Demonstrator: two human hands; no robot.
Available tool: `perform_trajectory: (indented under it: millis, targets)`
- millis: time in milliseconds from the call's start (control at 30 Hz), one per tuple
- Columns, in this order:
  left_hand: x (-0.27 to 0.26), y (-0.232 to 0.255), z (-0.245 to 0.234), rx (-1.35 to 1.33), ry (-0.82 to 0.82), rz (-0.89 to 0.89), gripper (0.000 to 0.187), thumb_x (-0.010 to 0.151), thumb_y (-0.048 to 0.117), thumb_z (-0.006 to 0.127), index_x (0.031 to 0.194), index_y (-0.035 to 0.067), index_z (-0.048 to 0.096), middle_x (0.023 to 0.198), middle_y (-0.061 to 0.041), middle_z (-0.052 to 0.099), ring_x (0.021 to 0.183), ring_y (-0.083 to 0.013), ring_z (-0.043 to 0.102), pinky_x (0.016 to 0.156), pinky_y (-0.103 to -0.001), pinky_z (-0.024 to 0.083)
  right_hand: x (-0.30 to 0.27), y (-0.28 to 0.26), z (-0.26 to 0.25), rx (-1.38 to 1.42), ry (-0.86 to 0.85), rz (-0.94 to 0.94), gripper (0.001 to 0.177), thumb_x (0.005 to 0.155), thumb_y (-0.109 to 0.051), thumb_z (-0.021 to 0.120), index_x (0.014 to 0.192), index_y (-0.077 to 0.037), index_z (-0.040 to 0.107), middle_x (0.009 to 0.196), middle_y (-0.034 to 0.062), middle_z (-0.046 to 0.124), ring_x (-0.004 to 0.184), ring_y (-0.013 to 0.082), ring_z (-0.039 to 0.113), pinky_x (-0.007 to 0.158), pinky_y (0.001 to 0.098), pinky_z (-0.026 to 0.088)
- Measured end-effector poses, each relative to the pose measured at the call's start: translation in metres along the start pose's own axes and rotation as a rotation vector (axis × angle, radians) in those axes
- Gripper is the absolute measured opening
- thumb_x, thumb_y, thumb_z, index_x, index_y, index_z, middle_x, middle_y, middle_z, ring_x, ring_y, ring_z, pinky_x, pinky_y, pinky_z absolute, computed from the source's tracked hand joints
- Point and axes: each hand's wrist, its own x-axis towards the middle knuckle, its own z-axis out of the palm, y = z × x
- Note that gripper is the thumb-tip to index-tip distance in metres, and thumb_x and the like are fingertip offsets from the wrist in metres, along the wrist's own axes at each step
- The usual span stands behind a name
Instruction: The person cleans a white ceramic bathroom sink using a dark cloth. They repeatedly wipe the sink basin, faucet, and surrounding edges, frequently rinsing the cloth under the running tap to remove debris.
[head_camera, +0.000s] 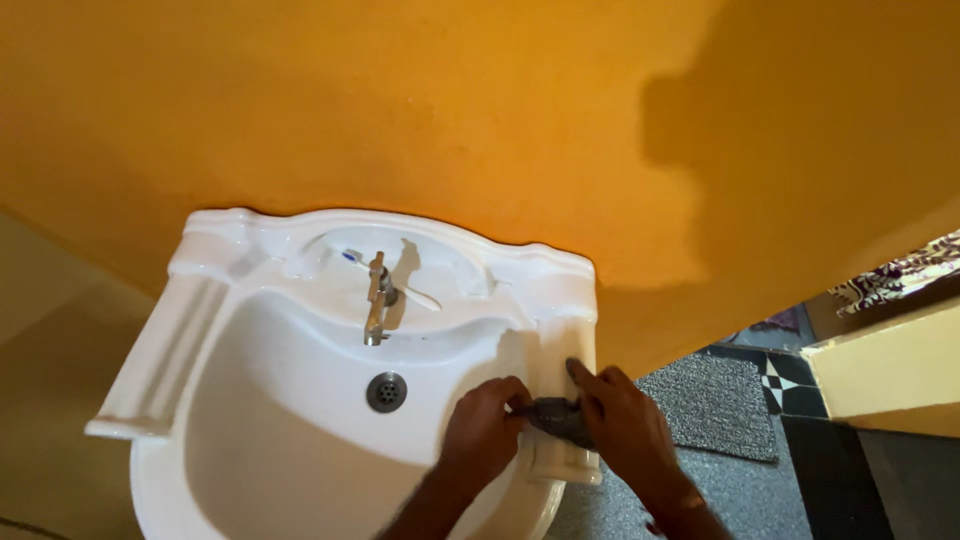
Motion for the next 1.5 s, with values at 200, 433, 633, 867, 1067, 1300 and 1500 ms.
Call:
perform_trajectory:
  millis: [200,433,633,867,1067,1300,1500]
  targets:
    - [-0.010,0.007,0.014,-0.359,-0.102,-0.344,0.032,0.079,-0.007,0.070,0.108,0.008,0.067,0.089,-0.009,0.070,0.070,-0.0252,0.072,0.064,-0.037,0.056,0.049,-0.010,0.014,-0.299,0.200,-0.193,0.041,0.092,-0.016,0.061,0.132,-0.021,0.062,0.095,0.0119,0.062,0.077,0.0325,0.070,0.065,0.0439,0.058]
    - [-0.005,0.008,0.022,-0.392,-0.068,-0.258,0.027,0.081,-0.007,0.072,0.105,0.005,0.069,0.089,-0.008,0.072,0.073,-0.0177,0.071,0.069,-0.031,0.057,0.071,-0.011,0.019,-0.488,0.118,-0.360,0.048,0.088,-0.010,0.061,0.136,-0.014,0.058,0.107,0.0191,0.061,0.070,0.0360,0.070,0.061,0.0437,0.060]
    - [-0.010,0.005,0.025,-0.366,-0.104,-0.220,0.024,0.081,-0.006,0.073,0.103,0.005,0.070,0.086,-0.011,0.073,0.076,-0.0196,0.069,0.073,-0.032,0.056,0.068,0.013,0.026,-0.349,0.116,-0.496,0.045,0.083,-0.008,0.064,0.127,-0.012,0.062,0.104,0.0188,0.065,0.073,0.0379,0.069,0.065,0.0469,0.058]
    - [-0.022,-0.002,0.017,-0.388,-0.181,-0.276,0.023,0.081,-0.006,0.071,0.101,0.005,0.070,0.096,-0.008,0.074,0.089,-0.0178,0.072,0.079,-0.032,0.057,0.055,0.023,0.025,-0.315,-0.014,-0.398,0.055,0.086,-0.005,0.061,0.141,-0.010,0.053,0.099,0.0177,0.064,0.078,0.0362,0.069,0.069,0.0463,0.059]
    - [-0.008,0.005,0.026,-0.427,-0.084,-0.202,0.022,0.082,-0.009,0.065,0.098,0.003,0.070,0.098,-0.012,0.076,0.091,-0.0223,0.075,0.083,-0.033,0.058,0.069,0.007,0.003,-0.325,-0.081,-0.261,0.067,0.087,-0.002,0.058,0.151,-0.015,0.045,0.104,0.0185,0.061,0.083,0.0399,0.068,0.072,0.0475,0.059]
    - [-0.012,0.001,0.032,-0.336,-0.117,-0.187,0.020,0.078,-0.005,0.067,0.096,0.003,0.070,0.089,-0.017,0.074,0.085,-0.0274,0.073,0.080,-0.035,0.057,0.065,0.010,0.012,-0.420,-0.103,-0.351,0.052,0.091,-0.010,0.059,0.141,-0.019,0.048,0.112,0.0161,0.061,0.085,0.0406,0.069,0.077,0.0490,0.058]
    - [-0.011,-0.002,0.035,-0.354,-0.037,-0.026,0.020,0.075,-0.004,0.069,0.094,0.003,0.071,0.094,-0.017,0.074,0.087,-0.0297,0.074,0.080,-0.036,0.059,0.076,0.016,0.007,-0.338,-0.076,-0.324,0.065,0.087,-0.005,0.055,0.150,-0.014,0.040,0.112,0.0177,0.061,0.088,0.0396,0.069,0.078,0.0473,0.058]
